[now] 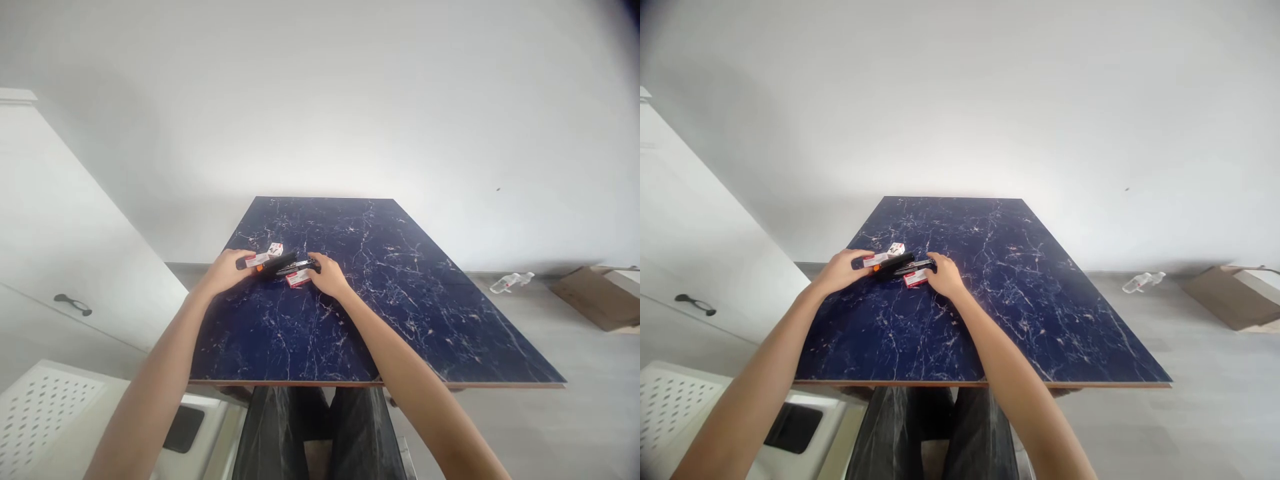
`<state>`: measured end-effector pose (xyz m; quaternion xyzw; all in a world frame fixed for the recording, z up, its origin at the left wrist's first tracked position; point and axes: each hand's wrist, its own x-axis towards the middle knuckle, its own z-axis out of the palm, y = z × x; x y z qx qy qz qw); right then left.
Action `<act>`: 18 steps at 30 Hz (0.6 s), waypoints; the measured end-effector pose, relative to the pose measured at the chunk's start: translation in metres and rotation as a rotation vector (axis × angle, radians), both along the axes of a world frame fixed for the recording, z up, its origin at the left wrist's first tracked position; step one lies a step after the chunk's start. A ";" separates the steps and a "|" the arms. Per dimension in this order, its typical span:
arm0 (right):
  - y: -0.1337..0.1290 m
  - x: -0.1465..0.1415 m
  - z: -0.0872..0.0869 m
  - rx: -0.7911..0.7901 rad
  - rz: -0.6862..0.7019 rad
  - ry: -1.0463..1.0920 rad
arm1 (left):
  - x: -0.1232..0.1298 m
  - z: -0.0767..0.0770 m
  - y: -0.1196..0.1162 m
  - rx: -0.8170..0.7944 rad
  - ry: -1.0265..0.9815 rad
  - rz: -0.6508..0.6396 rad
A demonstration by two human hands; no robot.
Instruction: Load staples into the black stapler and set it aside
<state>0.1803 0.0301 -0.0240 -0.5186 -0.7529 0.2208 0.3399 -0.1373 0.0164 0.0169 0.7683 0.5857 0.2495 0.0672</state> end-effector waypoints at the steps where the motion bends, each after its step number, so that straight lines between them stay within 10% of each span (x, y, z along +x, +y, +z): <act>1: 0.004 0.000 -0.001 -0.023 0.017 0.024 | 0.001 0.004 -0.003 0.083 -0.012 0.057; 5: 0.008 0.003 -0.003 -0.056 0.016 0.116 | 0.008 0.015 -0.029 0.342 -0.099 0.224; 10: -0.004 -0.003 0.000 -0.114 -0.062 0.128 | 0.029 -0.004 -0.060 0.167 0.078 -0.056; 18: -0.028 -0.030 0.008 -0.171 0.170 0.075 | 0.039 -0.024 -0.033 0.084 0.083 0.034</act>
